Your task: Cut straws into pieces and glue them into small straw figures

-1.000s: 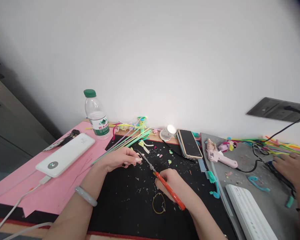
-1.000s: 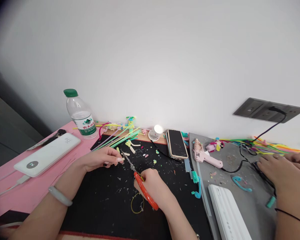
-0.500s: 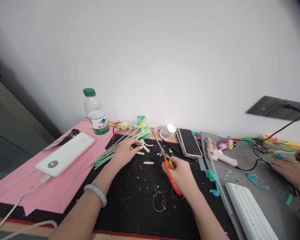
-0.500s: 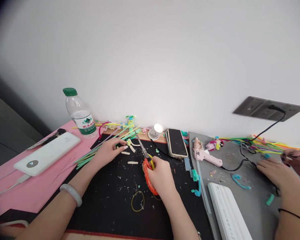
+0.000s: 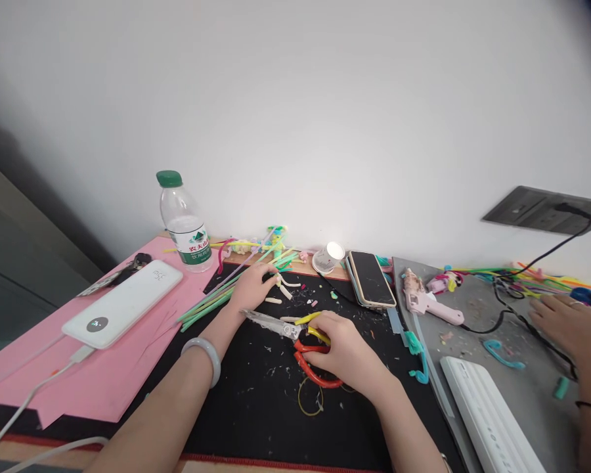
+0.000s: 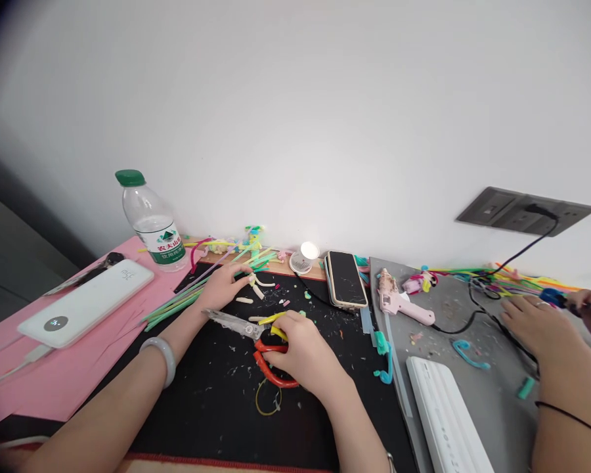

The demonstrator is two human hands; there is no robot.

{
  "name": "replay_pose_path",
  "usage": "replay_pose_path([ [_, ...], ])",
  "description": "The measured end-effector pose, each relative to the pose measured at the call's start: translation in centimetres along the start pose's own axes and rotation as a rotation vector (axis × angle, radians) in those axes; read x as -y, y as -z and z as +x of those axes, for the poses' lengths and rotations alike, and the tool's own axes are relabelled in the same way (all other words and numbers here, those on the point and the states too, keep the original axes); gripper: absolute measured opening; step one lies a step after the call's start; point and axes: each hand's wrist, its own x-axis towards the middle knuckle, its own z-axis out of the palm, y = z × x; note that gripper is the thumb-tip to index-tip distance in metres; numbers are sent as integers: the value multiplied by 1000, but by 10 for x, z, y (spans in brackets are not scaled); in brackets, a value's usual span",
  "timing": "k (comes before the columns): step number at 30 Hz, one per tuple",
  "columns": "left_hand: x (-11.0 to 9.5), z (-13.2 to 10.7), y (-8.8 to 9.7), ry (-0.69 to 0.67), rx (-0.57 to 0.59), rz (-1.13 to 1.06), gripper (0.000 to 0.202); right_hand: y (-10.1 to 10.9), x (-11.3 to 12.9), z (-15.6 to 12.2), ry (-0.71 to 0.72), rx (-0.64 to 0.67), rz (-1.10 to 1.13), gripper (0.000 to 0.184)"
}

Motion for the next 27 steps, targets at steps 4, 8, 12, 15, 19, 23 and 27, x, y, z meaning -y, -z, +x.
replay_pose_path([
  [4,2,0,-1,25,4,-35,17,11,3,-2,-12,-10,30,13],
  [8,2,0,-3,19,-8,-64,10,15,-3,-4,-67,52,33,14],
  [12,0,0,0,39,-54,-158,13,11,-11,-5,-92,108,19,11],
  [15,-2,-1,4,122,-129,-207,19,9,-9,-5,-80,127,38,13],
  [19,-3,-5,9,132,-226,-283,23,14,-3,-4,12,81,180,9],
  [23,-6,-8,11,15,-248,-322,18,14,-5,4,-77,-169,397,13],
  [27,-12,-10,11,-18,-169,-319,16,-1,-10,23,-308,-277,749,27],
])
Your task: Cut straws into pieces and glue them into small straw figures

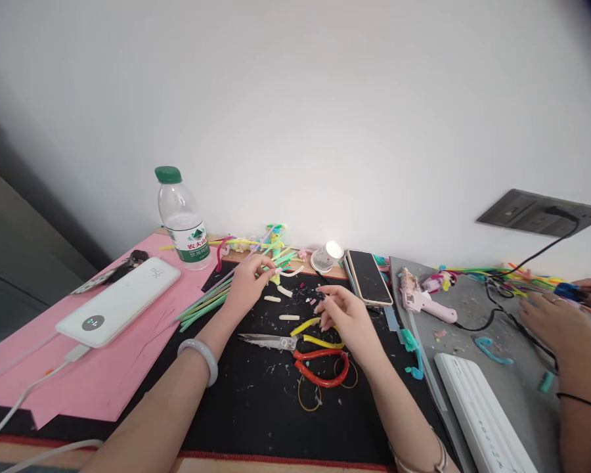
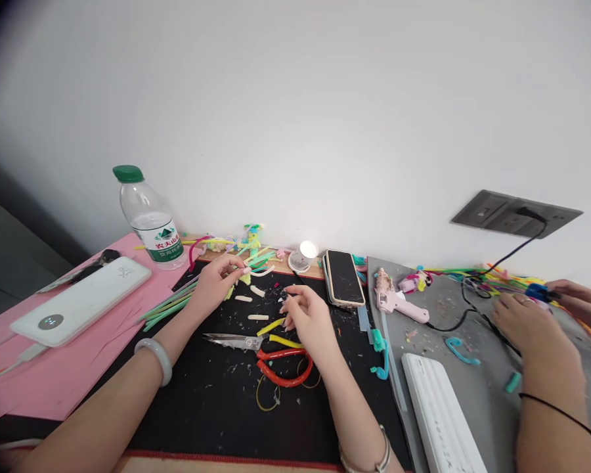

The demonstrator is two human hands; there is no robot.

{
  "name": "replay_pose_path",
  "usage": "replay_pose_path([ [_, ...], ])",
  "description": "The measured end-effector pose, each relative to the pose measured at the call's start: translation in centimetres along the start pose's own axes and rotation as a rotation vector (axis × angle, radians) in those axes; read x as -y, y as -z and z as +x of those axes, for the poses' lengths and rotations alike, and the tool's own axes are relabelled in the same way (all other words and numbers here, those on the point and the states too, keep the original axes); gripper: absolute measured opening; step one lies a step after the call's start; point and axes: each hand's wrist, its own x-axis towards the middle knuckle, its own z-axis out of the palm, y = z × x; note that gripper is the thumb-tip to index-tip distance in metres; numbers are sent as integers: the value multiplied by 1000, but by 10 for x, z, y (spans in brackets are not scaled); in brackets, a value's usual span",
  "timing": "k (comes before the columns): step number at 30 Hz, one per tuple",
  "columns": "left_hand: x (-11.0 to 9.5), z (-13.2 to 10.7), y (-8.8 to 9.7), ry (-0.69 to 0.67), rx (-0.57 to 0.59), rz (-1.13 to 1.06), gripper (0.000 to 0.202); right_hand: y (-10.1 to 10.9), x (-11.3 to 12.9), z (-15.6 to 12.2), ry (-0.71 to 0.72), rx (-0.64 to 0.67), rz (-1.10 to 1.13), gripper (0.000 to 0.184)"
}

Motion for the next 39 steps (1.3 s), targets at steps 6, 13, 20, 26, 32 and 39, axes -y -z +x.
replay_pose_path([
  [6,-10,-3,-1,-8,122,-22,16,-29,-10,29,-138,-19,274,29],
  [13,-11,-7,-4,57,145,-68,23,-33,-24,30,35,-97,347,20],
  [20,-14,-8,1,152,-43,-156,30,-31,-24,22,102,-167,316,21],
  [26,-25,-19,-18,231,242,-459,33,-31,-25,21,142,-128,371,22],
  [32,-31,-30,-30,342,218,-710,28,-33,-26,19,138,-23,385,23],
  [39,-32,-31,-28,214,189,-402,31,-31,-25,16,203,-28,61,23],
])
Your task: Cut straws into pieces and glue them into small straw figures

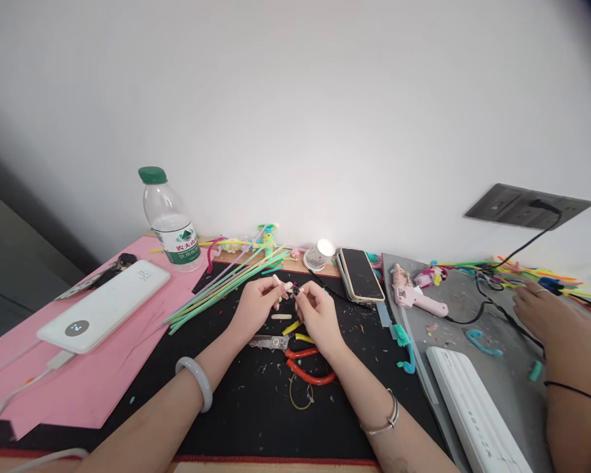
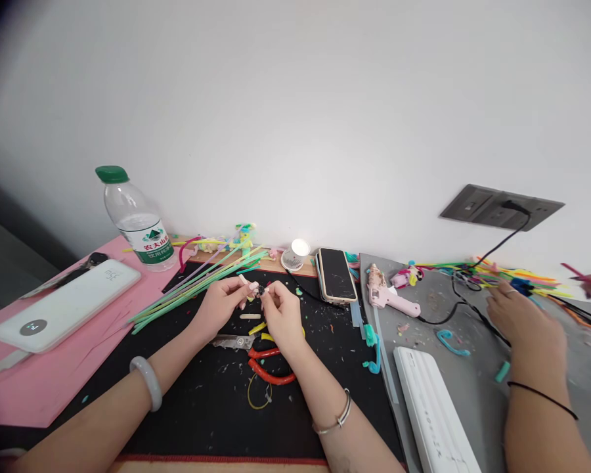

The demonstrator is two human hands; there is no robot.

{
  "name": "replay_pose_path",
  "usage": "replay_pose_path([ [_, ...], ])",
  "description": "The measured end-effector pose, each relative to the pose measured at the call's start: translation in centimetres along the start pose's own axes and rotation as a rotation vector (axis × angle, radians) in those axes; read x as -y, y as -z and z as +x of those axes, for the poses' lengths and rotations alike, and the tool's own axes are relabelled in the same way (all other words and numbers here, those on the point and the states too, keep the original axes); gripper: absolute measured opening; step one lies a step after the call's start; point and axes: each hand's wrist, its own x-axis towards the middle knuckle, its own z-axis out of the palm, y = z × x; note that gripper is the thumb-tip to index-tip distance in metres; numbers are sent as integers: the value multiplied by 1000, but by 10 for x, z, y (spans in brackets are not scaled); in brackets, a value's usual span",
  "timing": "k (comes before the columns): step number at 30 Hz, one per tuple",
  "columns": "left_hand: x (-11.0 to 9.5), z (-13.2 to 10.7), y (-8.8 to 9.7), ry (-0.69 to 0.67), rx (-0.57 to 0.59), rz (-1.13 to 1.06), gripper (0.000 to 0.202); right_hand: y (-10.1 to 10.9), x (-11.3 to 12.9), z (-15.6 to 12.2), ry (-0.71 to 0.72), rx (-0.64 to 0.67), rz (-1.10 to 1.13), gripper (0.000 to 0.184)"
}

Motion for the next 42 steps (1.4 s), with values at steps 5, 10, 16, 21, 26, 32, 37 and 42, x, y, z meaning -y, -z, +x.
replay_pose_path([
  [5,0,2,5,-58,98,142,32,6,-3,-1,47,-2,-174,27],
  [10,1,2,7,7,323,78,32,12,-8,4,48,48,-125,30],
  [16,-3,1,10,119,545,98,32,13,-14,7,-29,286,-1,31],
  [21,-10,-2,16,164,608,159,31,14,-9,6,-64,431,-1,34],
  [26,-10,-4,16,199,710,190,37,15,2,5,-76,525,-35,32],
  [32,-6,-2,7,31,485,189,30,10,0,5,29,113,-119,31],
  [37,-7,-4,3,-309,199,442,17,8,-1,2,50,-64,-126,32],
  [42,-1,-3,5,-533,130,516,20,7,0,0,58,-109,-153,33],
])
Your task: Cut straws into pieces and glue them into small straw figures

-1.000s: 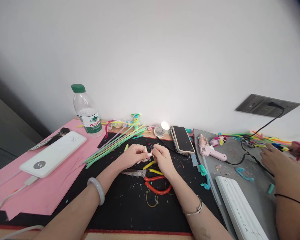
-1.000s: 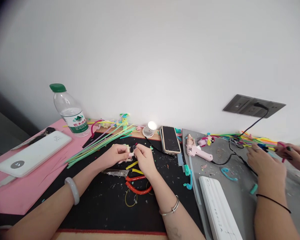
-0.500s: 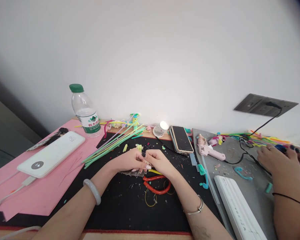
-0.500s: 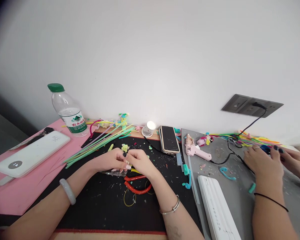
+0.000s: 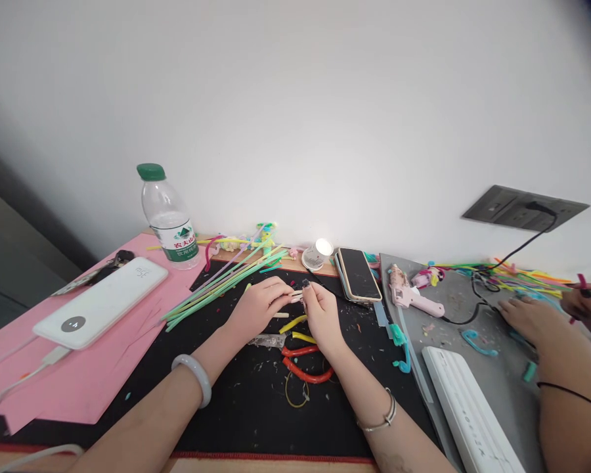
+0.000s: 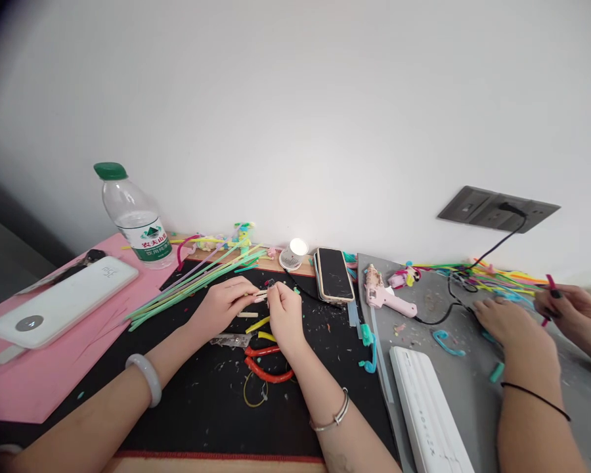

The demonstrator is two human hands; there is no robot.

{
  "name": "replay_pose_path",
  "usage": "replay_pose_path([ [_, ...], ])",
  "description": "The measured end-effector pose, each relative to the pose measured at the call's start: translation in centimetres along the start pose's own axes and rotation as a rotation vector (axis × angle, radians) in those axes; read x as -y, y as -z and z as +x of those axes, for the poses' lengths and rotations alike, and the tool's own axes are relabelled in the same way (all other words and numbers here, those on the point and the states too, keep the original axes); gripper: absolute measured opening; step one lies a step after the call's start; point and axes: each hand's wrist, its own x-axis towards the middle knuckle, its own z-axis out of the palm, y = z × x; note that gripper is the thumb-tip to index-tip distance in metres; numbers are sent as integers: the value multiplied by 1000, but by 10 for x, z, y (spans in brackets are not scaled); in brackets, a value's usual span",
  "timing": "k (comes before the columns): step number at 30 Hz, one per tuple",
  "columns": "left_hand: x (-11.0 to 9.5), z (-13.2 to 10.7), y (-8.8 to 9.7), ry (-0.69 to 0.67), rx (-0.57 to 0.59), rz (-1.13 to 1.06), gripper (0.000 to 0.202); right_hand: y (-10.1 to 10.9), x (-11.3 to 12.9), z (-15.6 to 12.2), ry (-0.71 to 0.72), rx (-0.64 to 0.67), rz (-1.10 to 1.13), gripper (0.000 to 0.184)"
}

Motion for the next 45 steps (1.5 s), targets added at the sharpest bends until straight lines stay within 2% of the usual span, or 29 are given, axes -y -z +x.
replay_pose_path([
  [5,9,-3,-4,-90,-64,37,19,-1,1,-1,19,-11,-34,33],
  [9,9,-4,-4,-127,-64,71,20,-1,0,-2,39,-14,-67,32],
  [20,-1,-2,1,-75,57,211,30,2,1,0,80,-21,-152,34],
  [25,-3,-3,2,-66,33,163,29,4,5,0,149,-39,-245,34],
  [30,-2,-2,3,-62,67,213,30,6,4,1,272,-35,-385,33],
  [33,-3,0,4,-18,84,136,27,6,3,2,298,-36,-413,33],
  [37,-7,2,4,113,75,-41,24,6,2,2,223,-24,-332,32],
  [40,-11,3,3,216,45,-153,27,6,1,1,185,16,-238,32],
  [45,-15,2,1,281,68,-322,24,4,3,1,143,113,-116,30],
])
